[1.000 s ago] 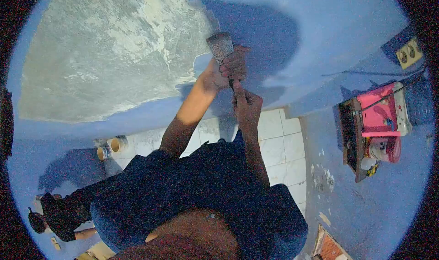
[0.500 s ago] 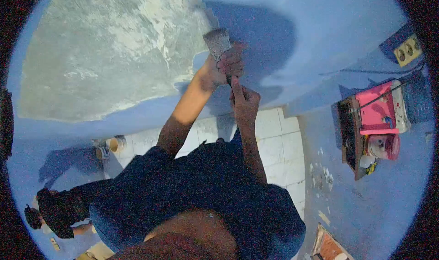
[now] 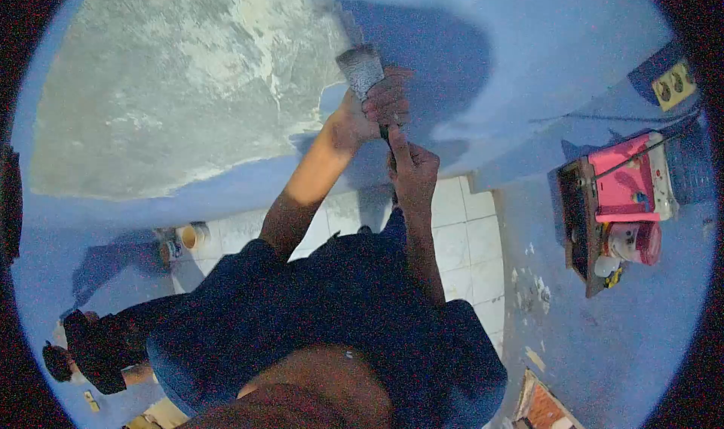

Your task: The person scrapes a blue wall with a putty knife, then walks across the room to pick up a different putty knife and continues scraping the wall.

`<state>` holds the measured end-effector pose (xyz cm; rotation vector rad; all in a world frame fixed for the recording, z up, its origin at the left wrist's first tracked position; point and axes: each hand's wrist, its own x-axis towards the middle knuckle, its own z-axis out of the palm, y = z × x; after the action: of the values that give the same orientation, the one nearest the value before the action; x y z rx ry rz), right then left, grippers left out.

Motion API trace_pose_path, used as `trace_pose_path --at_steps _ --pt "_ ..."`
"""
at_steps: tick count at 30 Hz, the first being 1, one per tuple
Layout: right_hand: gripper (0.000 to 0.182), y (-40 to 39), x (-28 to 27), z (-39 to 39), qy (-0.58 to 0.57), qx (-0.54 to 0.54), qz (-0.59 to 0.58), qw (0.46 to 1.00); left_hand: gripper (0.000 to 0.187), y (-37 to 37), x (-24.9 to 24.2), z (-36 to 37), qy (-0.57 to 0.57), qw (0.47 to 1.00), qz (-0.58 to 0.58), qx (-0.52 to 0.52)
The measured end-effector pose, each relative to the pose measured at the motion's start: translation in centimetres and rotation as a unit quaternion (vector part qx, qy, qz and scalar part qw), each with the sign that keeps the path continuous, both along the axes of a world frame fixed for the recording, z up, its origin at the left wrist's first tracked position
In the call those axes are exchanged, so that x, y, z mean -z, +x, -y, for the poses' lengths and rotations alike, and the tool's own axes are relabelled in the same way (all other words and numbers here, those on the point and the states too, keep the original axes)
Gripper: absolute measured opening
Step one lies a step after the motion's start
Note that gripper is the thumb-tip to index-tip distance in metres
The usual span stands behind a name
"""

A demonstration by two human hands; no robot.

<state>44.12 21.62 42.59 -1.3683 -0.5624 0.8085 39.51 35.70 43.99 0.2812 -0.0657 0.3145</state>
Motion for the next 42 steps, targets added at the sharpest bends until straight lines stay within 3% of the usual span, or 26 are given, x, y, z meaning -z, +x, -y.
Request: trace_pose_path --at_steps 3,6,9,12,15,18,21,24,27,30,33,35,36,37,39,42 --pt "0.049 -1.3 1.6 0.9 -0.021 0.027 -0.004 0.999 0.040 -0.1 1.1 1.5 -0.025 0.997 -0.058 -0.054" --pt "0.050 -1.0 1.2 -0.9 -0.007 0.009 -0.015 1.000 0.029 -0.3 -0.5 -0.7 0.074 0.995 -0.046 -0.056" --pt "0.054 -0.9 2.3 -0.1 -0.014 -0.004 0.012 1.000 0.033 -0.2 1.4 -0.6 -0.017 0.996 0.065 0.064" --pt "0.054 -0.9 2.5 0.2 -0.039 -0.014 0.057 0.998 0.041 -0.3 2.6 -0.5 0.000 0.993 0.098 0.071" --pt "0.056 -0.3 -0.3 -0.1 -0.032 -0.005 0.007 0.999 0.040 0.6 -0.2 -0.9 0.028 0.994 0.078 0.075" --pt "0.053 -1.6 1.8 1.5 -0.046 -0.010 0.005 0.999 0.039 -0.5 2.2 0.5 -0.056 0.998 -0.040 0.002" --pt "0.052 -1.1 2.2 -0.2 -0.024 -0.008 0.020 0.999 0.040 -0.7 -2.5 0.6 0.030 0.973 -0.205 -0.106" --pt "0.053 -0.8 0.5 0.0 -0.012 -0.003 0.028 1.000 0.041 -0.1 0.5 -0.5 0.046 0.999 0.007 0.002" --pt "0.052 -1.6 1.7 0.3 -0.041 -0.007 0.027 0.999 0.043 -0.4 2.5 -0.8 0.029 0.987 0.127 0.096" --pt "0.053 -0.8 0.7 -0.6 -0.011 0.000 0.026 1.000 0.046 -0.1 -1.5 -1.0 0.034 0.999 -0.009 0.026" --pt "0.054 -1.7 2.6 1.2 -0.052 -0.015 0.047 0.997 0.049 -1.1 -0.9 1.9 -0.002 0.969 -0.218 -0.117" --pt "0.053 -1.2 2.1 -0.3 -0.029 -0.014 0.057 0.998 0.044 -0.2 2.7 -0.4 0.057 0.996 0.062 0.037" --pt "0.051 -1.1 1.3 -1.2 -0.007 -0.011 0.037 0.999 0.043 0.2 0.6 -1.6 0.087 0.969 0.192 0.127" --pt "0.049 -1.2 1.1 -1.4 -0.006 -0.013 0.010 1.000 0.044 0.4 -0.8 -2.3 0.081 0.980 0.146 0.108" --pt "0.049 -1.4 2.0 -0.1 0.025 0.005 0.122 0.992 0.050 -0.3 -1.6 -0.4 0.022 0.997 0.044 0.061" --pt "0.048 -1.4 3.1 0.1 -0.016 0.003 0.071 0.997 0.050 -0.7 2.4 -0.4 -0.018 0.995 0.036 0.094"
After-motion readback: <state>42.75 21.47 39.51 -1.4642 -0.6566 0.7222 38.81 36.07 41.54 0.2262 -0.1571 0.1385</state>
